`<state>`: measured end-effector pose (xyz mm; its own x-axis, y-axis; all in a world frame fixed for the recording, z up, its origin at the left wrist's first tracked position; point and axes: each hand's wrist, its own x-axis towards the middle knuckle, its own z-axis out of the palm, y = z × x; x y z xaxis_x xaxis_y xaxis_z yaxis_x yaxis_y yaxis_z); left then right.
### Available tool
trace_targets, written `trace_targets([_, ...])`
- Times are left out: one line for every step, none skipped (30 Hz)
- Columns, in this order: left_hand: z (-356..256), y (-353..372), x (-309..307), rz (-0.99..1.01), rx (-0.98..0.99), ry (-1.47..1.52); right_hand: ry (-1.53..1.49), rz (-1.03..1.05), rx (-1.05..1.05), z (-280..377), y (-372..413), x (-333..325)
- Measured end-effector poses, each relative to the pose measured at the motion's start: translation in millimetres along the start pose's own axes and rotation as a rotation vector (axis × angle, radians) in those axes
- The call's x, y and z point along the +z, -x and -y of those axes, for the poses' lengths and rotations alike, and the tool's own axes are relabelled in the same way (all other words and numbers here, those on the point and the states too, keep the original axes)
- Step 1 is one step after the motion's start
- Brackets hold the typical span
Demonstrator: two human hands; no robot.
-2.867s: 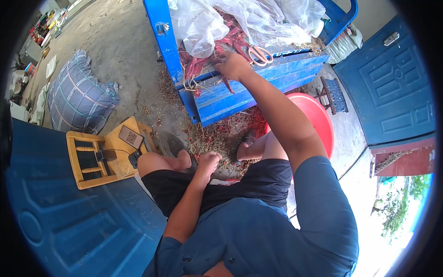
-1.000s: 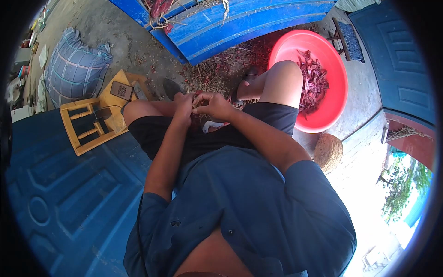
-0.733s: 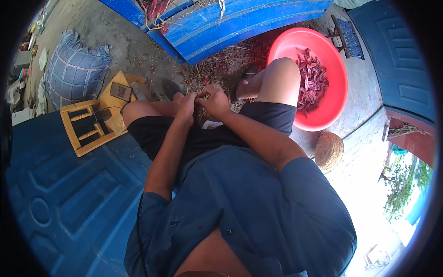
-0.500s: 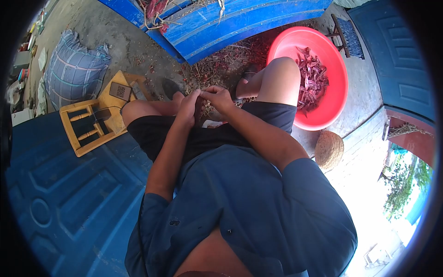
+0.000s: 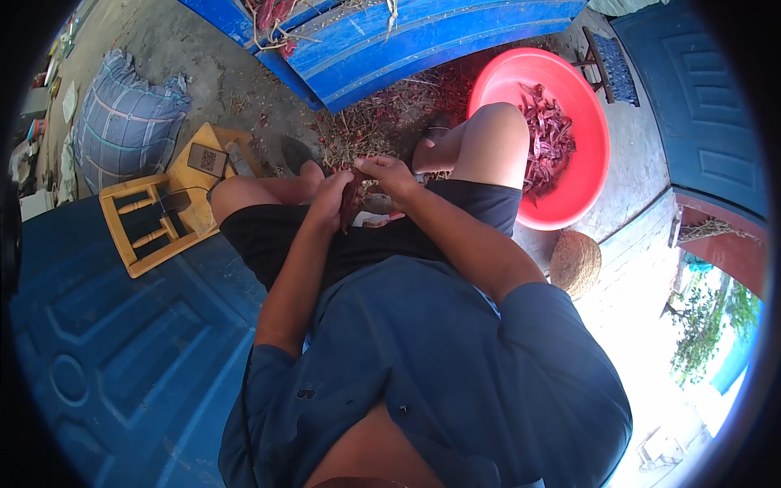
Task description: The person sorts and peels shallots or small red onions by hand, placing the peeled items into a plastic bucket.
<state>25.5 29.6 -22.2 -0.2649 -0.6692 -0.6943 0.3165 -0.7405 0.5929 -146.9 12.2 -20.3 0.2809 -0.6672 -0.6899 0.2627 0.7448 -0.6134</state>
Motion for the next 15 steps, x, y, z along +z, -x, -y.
trace_targets([2.6,-3.6,-1.8,0.023,0.009,0.014,-0.017,0.008,0.009,-0.4,-2.0,0.2])
trace_targets([5.7,-5.7,-4.1,0.046,0.018,0.027,-0.034,0.016,0.018,-1.1,-3.5,0.6])
trace_targets([9.4,-6.8,-6.0,0.043,0.018,0.031,-0.032,0.017,0.023,-2.1,-4.0,0.6])
trace_targets([8.2,-5.2,-3.7,0.026,0.000,0.017,0.027,0.003,0.009,-3.1,-4.7,0.0])
trace_targets([6.1,-4.4,-1.4,0.011,-0.017,0.002,0.086,-0.011,-0.007,-3.5,-5.6,-1.3])
trace_targets([4.0,-3.4,0.4,0.012,-0.018,0.004,0.087,-0.013,-0.006,-4.2,-6.9,-2.3])
trace_targets([0.8,-0.8,2.9,0.013,-0.006,0.008,0.039,-0.027,-0.023,-3.9,-6.7,-0.6])
trace_targets([-2.3,1.1,5.9,0.014,0.005,0.012,-0.008,-0.042,-0.040,-3.4,-6.8,0.6])
trace_targets([-5.6,2.4,8.8,0.016,0.003,0.015,-0.006,-0.045,-0.037,-2.9,-6.8,1.6])
trace_targets([-8.8,3.2,10.7,0.022,0.007,0.017,-0.078,-0.080,-0.037,-1.8,-6.3,4.1])
trace_targets([-10.9,2.1,12.6,0.027,0.013,0.021,-0.147,-0.113,-0.038,-0.1,-6.7,5.5])
trace_targets([-11.4,0.4,14.6,0.027,0.012,0.025,-0.144,-0.114,-0.035,-0.7,-9.1,4.8])
trace_targets([-9.8,-1.4,15.1,0.027,-0.003,0.036,0.020,-0.152,-0.192,-1.7,-10.6,5.5])
trace_targets([-9.3,-3.7,15.9,0.029,-0.015,0.047,0.187,-0.188,-0.351,-1.5,-12.1,5.6])
trace_targets([-10.1,-6.4,16.1,0.031,-0.012,0.051,0.192,-0.188,-0.352,-0.1,-12.5,4.2])
